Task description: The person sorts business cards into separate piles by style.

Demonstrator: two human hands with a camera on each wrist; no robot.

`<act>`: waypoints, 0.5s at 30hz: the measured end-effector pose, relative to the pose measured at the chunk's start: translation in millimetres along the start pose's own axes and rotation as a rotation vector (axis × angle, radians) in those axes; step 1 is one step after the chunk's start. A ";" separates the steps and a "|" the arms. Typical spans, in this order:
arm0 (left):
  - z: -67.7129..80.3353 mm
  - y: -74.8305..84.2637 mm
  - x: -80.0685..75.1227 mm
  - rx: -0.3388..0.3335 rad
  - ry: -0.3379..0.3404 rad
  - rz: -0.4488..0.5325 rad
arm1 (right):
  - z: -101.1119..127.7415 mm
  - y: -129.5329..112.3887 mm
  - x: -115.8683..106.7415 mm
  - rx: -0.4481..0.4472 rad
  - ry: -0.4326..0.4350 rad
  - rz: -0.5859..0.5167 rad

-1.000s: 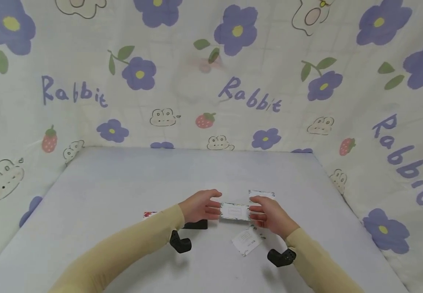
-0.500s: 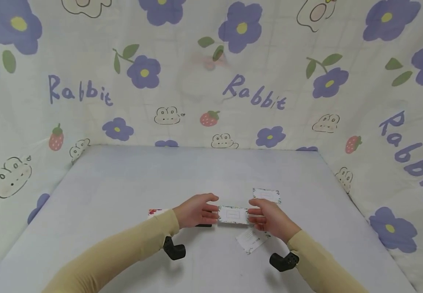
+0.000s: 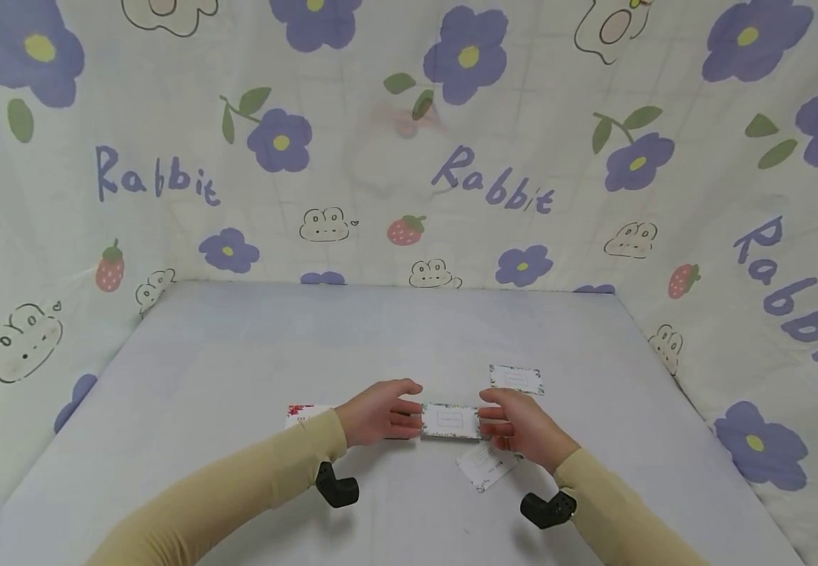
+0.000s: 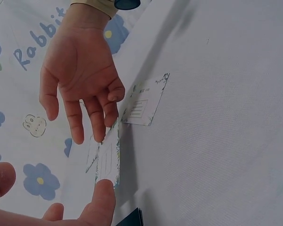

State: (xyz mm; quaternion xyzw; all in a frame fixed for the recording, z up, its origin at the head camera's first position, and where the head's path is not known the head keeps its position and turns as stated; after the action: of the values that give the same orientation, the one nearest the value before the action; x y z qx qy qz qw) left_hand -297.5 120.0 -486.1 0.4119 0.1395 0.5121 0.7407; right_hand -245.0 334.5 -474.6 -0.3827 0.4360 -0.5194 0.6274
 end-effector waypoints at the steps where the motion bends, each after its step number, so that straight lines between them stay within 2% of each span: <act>1: -0.2 -0.2 0.2 0.001 0.004 -0.001 | -0.1 0.2 -0.1 -0.002 0.002 0.002; 15: 1.6 -1.6 1.4 -0.011 0.010 -0.004 | 1.1 4.6 0.5 -0.001 0.004 0.028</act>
State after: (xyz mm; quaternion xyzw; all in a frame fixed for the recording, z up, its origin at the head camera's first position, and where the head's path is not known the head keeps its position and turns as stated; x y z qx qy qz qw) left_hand -294.8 120.3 -486.0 0.4050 0.1410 0.5133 0.7433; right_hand -242.5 334.8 -478.7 -0.3759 0.4430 -0.5111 0.6335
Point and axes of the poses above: each hand's wrist, its own z-axis away from the middle knuckle, its own x-axis out of the palm, y = z × x, the point moved 5 cm from there along -z, towards the middle knuckle, and after that the axes turned 9 degrees about -x, right-handed, at the moved point
